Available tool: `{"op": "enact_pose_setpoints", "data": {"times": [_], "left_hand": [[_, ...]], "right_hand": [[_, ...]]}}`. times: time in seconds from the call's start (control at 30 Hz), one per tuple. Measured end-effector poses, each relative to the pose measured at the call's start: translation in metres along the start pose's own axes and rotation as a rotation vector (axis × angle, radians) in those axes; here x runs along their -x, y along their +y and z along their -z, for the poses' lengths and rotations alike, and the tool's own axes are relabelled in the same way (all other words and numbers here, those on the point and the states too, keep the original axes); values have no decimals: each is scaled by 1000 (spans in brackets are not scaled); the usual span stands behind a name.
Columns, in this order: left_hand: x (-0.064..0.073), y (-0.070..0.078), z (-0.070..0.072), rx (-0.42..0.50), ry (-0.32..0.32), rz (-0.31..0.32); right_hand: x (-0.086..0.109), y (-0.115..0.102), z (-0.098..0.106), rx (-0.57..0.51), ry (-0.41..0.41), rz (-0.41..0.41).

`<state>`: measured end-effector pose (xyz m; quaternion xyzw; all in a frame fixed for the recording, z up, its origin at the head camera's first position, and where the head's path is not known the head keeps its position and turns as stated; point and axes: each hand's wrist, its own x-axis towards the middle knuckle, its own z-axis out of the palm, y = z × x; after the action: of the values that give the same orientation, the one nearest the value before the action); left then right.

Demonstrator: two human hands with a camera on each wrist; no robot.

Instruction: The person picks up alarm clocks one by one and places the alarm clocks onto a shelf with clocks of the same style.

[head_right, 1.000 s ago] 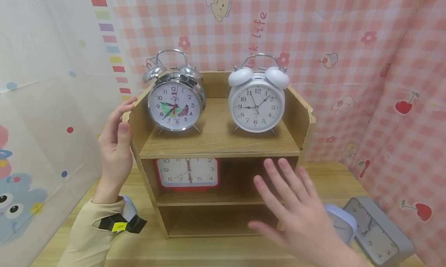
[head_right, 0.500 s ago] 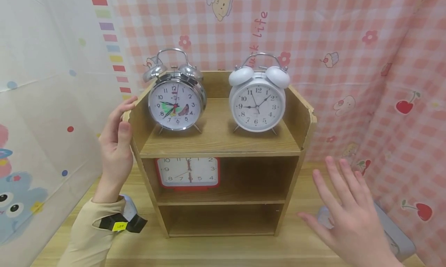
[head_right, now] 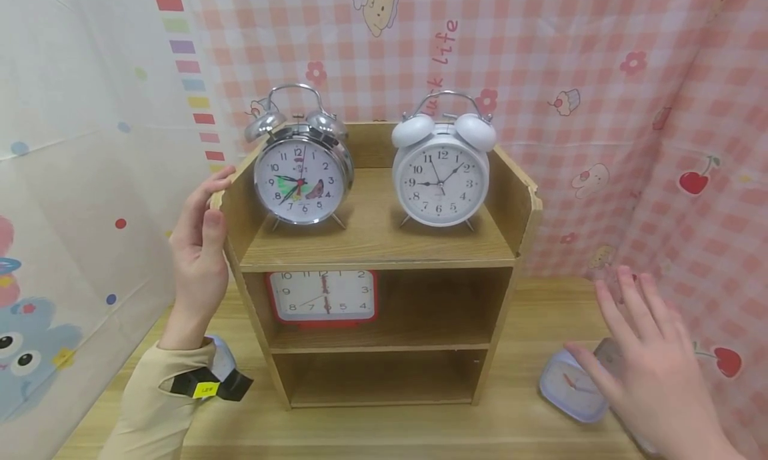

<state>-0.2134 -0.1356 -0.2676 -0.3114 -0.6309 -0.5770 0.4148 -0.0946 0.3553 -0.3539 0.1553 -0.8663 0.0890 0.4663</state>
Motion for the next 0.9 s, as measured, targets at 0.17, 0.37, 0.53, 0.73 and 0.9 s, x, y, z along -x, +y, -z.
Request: {"op": "enact_pose_setpoints", "data": {"times": [0.17,0.37,0.53,0.73,0.9], "left_hand": [[0,0,0,6,1,-1],[0,0,1,-2,3,-5],[0,1,1,-4,4,2],[-1,2,1,-14,4,6],[-1,2,1,-21,4,5]], "right_hand": [[12,22,-1,42,-173,-112],[26,44,-7,111,-290,-194],[36,60,-12,164,-362,-230],[47,76,-17,224,-442,-267],[58,89,-19,190,-519,-324]]}}
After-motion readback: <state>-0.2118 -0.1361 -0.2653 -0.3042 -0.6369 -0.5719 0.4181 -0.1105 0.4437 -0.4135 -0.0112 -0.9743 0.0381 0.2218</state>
